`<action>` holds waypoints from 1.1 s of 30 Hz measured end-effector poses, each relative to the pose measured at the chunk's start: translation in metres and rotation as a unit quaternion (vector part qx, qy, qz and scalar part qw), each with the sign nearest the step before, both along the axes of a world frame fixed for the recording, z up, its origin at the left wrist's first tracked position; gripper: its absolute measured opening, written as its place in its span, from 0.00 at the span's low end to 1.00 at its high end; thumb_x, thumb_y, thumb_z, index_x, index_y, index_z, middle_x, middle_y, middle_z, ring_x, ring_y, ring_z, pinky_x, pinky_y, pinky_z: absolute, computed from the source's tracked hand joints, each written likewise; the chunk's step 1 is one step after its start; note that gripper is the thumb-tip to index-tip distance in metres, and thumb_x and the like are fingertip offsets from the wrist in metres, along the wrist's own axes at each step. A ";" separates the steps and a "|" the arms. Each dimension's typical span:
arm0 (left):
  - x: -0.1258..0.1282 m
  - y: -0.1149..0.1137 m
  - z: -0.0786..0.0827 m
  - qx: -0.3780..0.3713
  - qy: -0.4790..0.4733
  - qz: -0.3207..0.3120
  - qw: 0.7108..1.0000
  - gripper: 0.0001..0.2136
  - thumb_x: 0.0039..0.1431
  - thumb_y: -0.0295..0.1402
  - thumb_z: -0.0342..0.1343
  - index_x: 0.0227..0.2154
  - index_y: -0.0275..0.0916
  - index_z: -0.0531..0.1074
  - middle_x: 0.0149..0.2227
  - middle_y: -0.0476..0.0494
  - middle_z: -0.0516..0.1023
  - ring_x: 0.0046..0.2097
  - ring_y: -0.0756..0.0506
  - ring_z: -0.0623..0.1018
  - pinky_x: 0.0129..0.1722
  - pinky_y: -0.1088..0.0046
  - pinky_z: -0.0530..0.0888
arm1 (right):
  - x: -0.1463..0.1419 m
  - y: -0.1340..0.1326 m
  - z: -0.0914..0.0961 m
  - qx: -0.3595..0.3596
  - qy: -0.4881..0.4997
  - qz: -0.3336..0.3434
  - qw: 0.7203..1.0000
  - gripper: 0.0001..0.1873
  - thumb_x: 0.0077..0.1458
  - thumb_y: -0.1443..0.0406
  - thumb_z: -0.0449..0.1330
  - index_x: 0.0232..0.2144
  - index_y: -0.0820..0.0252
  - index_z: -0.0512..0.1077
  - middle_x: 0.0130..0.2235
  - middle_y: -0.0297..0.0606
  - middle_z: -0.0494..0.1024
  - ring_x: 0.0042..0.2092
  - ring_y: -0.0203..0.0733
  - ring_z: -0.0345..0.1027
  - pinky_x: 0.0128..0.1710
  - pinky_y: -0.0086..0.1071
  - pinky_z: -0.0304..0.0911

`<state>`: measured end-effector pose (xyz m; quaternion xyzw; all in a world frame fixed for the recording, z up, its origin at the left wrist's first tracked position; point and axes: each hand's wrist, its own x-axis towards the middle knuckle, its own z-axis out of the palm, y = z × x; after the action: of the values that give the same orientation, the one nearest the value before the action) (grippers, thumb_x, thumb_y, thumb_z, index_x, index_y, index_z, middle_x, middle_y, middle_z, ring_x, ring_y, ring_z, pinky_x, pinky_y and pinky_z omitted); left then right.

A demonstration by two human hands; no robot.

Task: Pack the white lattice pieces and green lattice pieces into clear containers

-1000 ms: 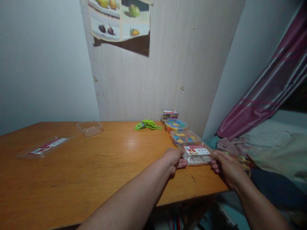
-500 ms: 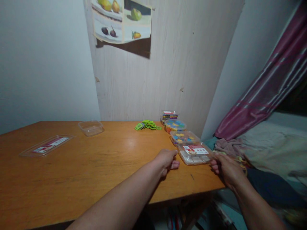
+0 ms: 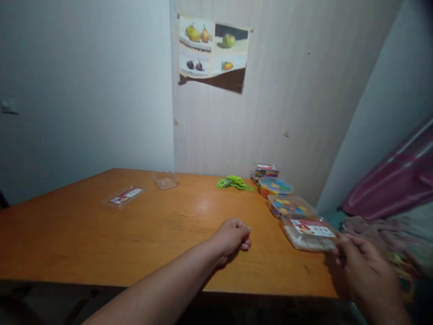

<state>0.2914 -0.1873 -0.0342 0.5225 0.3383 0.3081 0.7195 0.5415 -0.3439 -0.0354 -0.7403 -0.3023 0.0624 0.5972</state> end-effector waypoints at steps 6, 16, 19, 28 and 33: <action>-0.049 0.015 0.000 0.067 -0.010 0.052 0.996 0.06 0.54 0.28 0.54 0.27 0.39 0.62 0.20 0.49 0.70 0.22 0.53 0.70 0.24 0.78 0.63 | -0.065 0.040 0.003 -0.058 -0.148 0.100 0.982 0.22 0.58 0.44 0.51 0.38 0.52 0.72 0.34 0.39 0.79 0.36 0.49 0.72 0.34 0.37 0.64; -0.139 0.089 -0.009 0.183 0.071 0.198 0.960 0.13 0.53 0.40 0.58 0.24 0.40 0.61 0.19 0.54 0.66 0.21 0.53 0.65 0.24 0.77 0.58 | -0.134 0.116 -0.027 -0.094 -0.204 0.342 0.912 0.22 0.62 0.47 0.50 0.25 0.54 0.66 0.27 0.34 0.72 0.32 0.44 0.67 0.31 0.31 0.61; -0.161 0.113 -0.006 0.221 0.117 0.239 0.939 0.13 0.55 0.42 0.55 0.24 0.40 0.61 0.19 0.54 0.65 0.21 0.53 0.63 0.23 0.77 0.56 | -0.147 0.133 -0.027 -0.113 -0.230 0.367 0.894 0.23 0.64 0.48 0.48 0.24 0.54 0.63 0.27 0.34 0.72 0.31 0.42 0.67 0.30 0.31 0.59; -0.205 0.169 -0.008 0.349 0.256 0.340 0.835 0.19 0.56 0.47 0.51 0.18 0.39 0.59 0.19 0.53 0.60 0.26 0.51 0.61 0.27 0.74 0.52 | -0.169 0.187 -0.020 -0.114 -0.284 0.361 0.881 0.20 0.64 0.51 0.47 0.26 0.54 0.64 0.26 0.35 0.74 0.30 0.44 0.69 0.31 0.33 0.59; -0.213 0.176 -0.017 0.343 0.234 0.324 0.850 0.21 0.55 0.49 0.51 0.18 0.40 0.57 0.20 0.54 0.57 0.26 0.51 0.60 0.27 0.73 0.52 | -0.161 0.233 -0.021 -0.090 -0.280 0.299 0.908 0.17 0.61 0.52 0.51 0.33 0.55 0.73 0.32 0.36 0.79 0.35 0.45 0.72 0.34 0.33 0.62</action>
<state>0.0782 -0.0118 -0.0517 0.6536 0.5193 0.4886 0.2538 0.3800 -0.1113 -0.0564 -0.6532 -0.6573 0.0547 0.3719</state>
